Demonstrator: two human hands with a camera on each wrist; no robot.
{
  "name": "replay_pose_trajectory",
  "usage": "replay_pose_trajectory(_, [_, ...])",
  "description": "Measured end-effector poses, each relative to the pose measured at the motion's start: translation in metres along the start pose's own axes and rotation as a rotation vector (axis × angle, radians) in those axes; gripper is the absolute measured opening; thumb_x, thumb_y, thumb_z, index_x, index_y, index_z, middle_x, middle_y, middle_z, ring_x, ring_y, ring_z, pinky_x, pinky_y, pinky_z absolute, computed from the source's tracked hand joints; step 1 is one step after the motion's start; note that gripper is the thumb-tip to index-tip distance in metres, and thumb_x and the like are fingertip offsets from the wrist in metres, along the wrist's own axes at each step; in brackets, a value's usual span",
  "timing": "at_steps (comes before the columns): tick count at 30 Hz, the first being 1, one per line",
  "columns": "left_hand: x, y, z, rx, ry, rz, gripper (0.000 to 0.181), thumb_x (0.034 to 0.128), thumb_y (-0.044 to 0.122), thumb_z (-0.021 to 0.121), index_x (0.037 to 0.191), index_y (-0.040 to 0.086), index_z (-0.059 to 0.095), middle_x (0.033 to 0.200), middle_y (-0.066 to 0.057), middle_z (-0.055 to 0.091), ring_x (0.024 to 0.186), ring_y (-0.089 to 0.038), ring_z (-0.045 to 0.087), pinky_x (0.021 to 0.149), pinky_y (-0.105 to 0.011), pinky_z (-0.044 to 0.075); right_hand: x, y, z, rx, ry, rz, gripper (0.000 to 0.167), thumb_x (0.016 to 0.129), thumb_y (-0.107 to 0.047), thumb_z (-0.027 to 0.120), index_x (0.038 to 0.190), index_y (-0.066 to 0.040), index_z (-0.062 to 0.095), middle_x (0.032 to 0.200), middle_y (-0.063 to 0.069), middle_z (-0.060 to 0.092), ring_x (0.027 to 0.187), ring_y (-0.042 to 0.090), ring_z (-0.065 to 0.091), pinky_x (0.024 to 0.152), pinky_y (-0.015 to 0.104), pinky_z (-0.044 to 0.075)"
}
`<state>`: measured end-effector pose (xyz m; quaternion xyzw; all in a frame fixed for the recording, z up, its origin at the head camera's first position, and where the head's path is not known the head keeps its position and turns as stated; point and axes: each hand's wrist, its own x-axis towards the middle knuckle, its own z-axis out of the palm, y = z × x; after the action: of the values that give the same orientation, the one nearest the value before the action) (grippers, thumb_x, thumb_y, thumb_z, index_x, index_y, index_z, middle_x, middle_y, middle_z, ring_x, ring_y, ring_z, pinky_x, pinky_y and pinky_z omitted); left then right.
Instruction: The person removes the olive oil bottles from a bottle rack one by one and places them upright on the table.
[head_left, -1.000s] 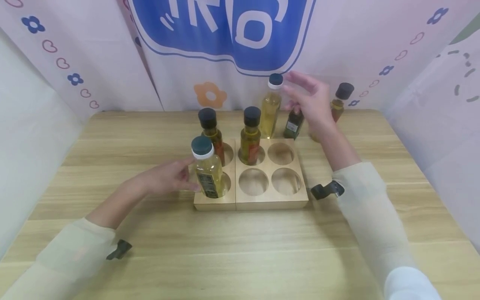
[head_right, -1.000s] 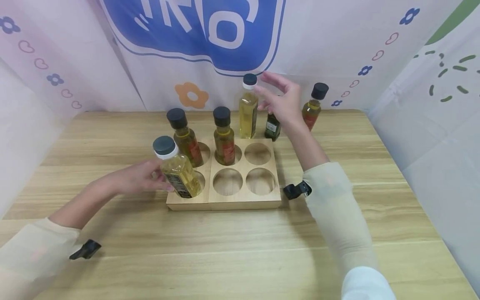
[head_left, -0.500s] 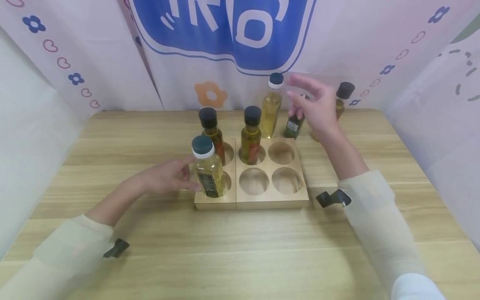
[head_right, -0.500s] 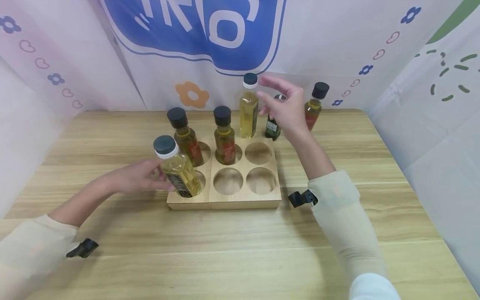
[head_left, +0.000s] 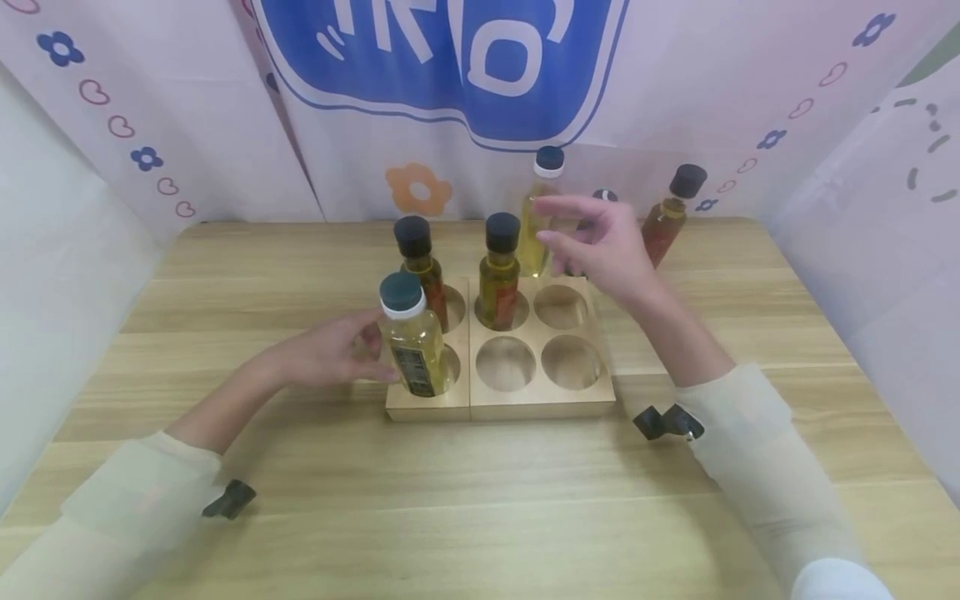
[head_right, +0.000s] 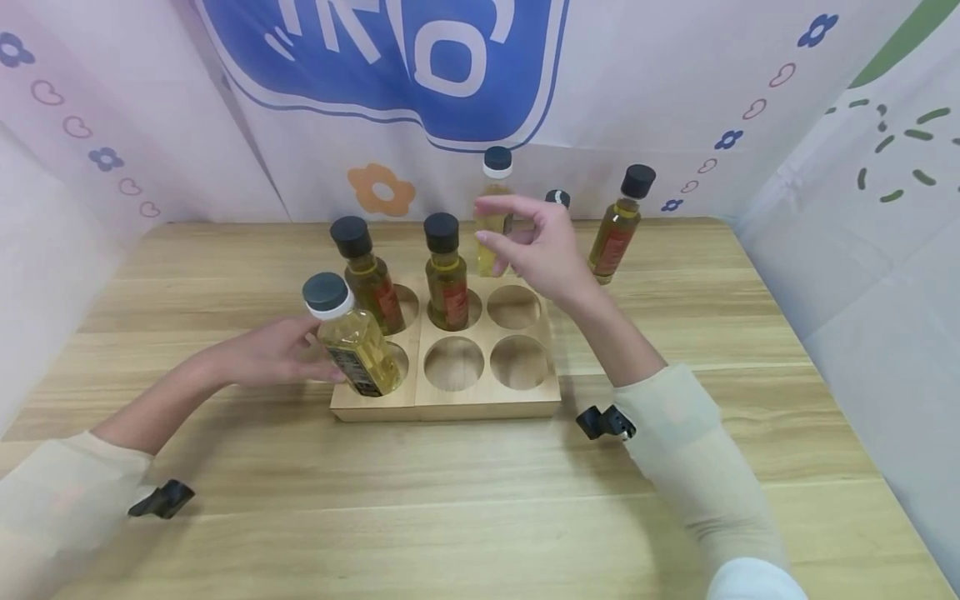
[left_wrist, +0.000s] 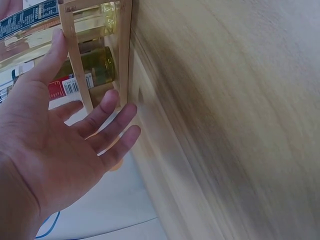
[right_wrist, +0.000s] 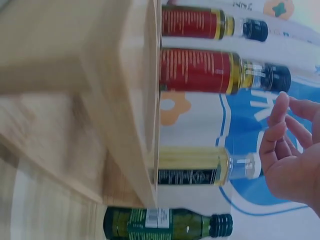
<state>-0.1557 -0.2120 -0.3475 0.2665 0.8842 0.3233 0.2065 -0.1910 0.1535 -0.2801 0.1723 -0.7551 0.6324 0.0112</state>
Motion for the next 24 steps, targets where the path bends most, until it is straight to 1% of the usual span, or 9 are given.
replay_pose_trajectory(2, [0.000,-0.001,0.000,0.015,0.007,-0.010,0.090,0.0826,0.037,0.088,0.154,0.008,0.042,0.106,-0.009,0.063,0.098,-0.025,0.058,0.078,-0.039,0.053,-0.003,-0.002,0.005,-0.011,-0.026,0.009,0.040,0.095,0.002,0.071,0.134,-0.003,0.067,0.131,0.011,0.069,0.057,0.016,0.065,0.047,0.019,0.043])
replay_pose_trajectory(6, [0.001,-0.001,-0.001,0.049,0.009,-0.025,0.090,0.0817,0.041,0.088,0.152,0.007,0.044,0.108,-0.010,0.065,0.100,-0.025,0.060,0.081,-0.040,0.053,-0.005,-0.003,0.013,-0.003,-0.076,0.019,0.046,0.094,0.003,0.071,0.139,-0.003,0.063,0.138,0.011,0.065,0.058,0.016,0.065,0.045,0.020,0.041])
replay_pose_trajectory(11, [0.003,0.000,-0.002,0.062,-0.004,-0.028,0.087,0.0805,0.041,0.089,0.149,0.007,0.048,0.100,-0.006,0.065,0.094,-0.023,0.060,0.080,-0.039,0.052,-0.005,-0.005,0.019,-0.028,-0.128,0.024,0.053,0.094,0.000,0.072,0.145,-0.005,0.059,0.148,0.009,0.059,0.061,0.019,0.068,0.042,0.021,0.038])
replay_pose_trajectory(14, [0.004,0.000,-0.003,0.067,-0.008,-0.019,0.088,0.0807,0.041,0.089,0.150,0.007,0.048,0.096,-0.004,0.064,0.091,-0.022,0.059,0.078,-0.039,0.052,-0.003,-0.004,0.022,-0.037,-0.137,0.026,0.055,0.094,-0.001,0.072,0.147,-0.006,0.057,0.150,0.009,0.056,0.062,0.019,0.068,0.041,0.021,0.036])
replay_pose_trajectory(19, [0.005,-0.001,-0.003,0.076,-0.004,-0.016,0.086,0.0804,0.043,0.089,0.148,0.007,0.050,0.100,-0.005,0.065,0.093,-0.022,0.059,0.079,-0.039,0.052,0.002,0.000,0.026,-0.031,-0.141,0.023,0.053,0.094,0.000,0.073,0.145,-0.004,0.058,0.146,0.010,0.059,0.059,0.017,0.067,0.043,0.020,0.036])
replay_pose_trajectory(24, [0.005,0.002,-0.004,0.095,-0.003,-0.025,0.084,0.0797,0.043,0.089,0.146,0.009,0.052,0.100,-0.006,0.065,0.092,-0.023,0.059,0.077,-0.038,0.051,0.004,0.002,0.029,-0.050,-0.135,0.049,0.052,0.094,-0.003,0.075,0.144,-0.003,0.059,0.140,0.011,0.064,0.058,0.016,0.067,0.043,0.020,0.035])
